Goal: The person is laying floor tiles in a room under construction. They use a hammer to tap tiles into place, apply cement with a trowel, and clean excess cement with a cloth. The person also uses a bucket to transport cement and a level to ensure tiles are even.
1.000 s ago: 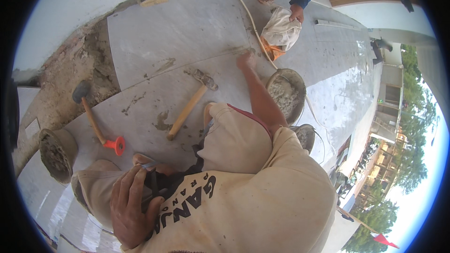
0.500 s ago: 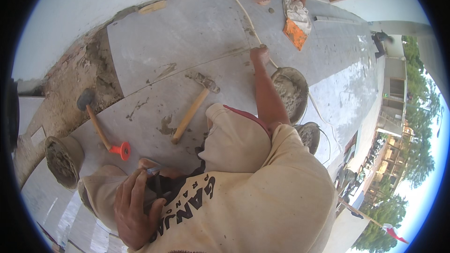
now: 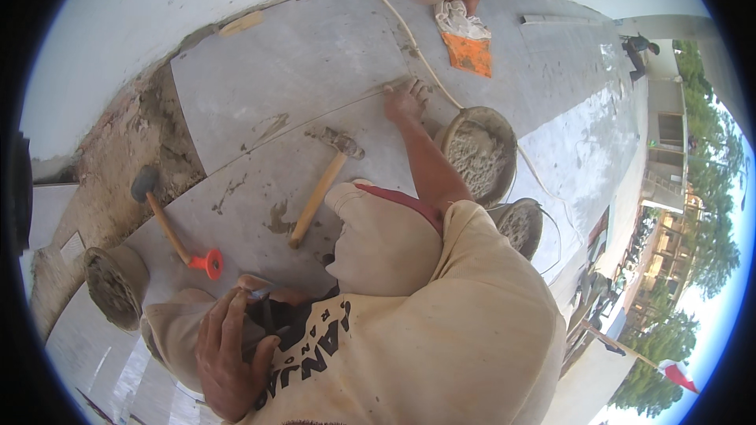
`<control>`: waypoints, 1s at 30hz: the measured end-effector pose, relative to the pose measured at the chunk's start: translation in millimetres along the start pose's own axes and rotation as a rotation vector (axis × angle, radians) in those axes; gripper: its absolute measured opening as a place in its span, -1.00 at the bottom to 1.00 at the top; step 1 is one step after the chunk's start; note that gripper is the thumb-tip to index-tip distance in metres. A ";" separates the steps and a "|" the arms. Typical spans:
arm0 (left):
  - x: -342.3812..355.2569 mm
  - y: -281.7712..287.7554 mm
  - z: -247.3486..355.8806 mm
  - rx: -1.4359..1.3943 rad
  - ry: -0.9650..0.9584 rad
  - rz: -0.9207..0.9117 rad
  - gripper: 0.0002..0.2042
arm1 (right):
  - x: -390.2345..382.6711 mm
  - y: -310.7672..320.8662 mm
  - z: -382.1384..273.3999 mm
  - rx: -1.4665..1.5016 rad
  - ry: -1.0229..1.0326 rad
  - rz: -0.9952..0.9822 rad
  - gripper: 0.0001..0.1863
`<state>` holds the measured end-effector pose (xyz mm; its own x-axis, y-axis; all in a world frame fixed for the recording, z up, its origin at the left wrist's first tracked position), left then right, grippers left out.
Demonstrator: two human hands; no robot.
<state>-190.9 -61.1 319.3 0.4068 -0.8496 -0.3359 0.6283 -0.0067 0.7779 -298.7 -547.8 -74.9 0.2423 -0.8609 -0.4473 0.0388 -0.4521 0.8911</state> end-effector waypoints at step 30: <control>13.5 -8.8 -8.2 -0.094 0.043 -0.093 -0.34 | -3.0 -8.0 -66.2 -0.044 0.424 0.191 -0.07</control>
<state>-185.5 -68.1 303.6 0.3705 -0.8241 -0.4284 0.7235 -0.0332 0.6896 -235.6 -526.2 -75.6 0.6240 -0.7521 -0.2122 -0.0063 -0.2763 0.9610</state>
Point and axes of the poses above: each hand's wrist, its own x-axis towards the middle knuckle, its own y-axis out of the back of the hand, z = x × y, the point moved 10 cm from there along x, towards the middle knuckle, and after that the axes turned 11 degrees about -z, right-handed, at the moved point
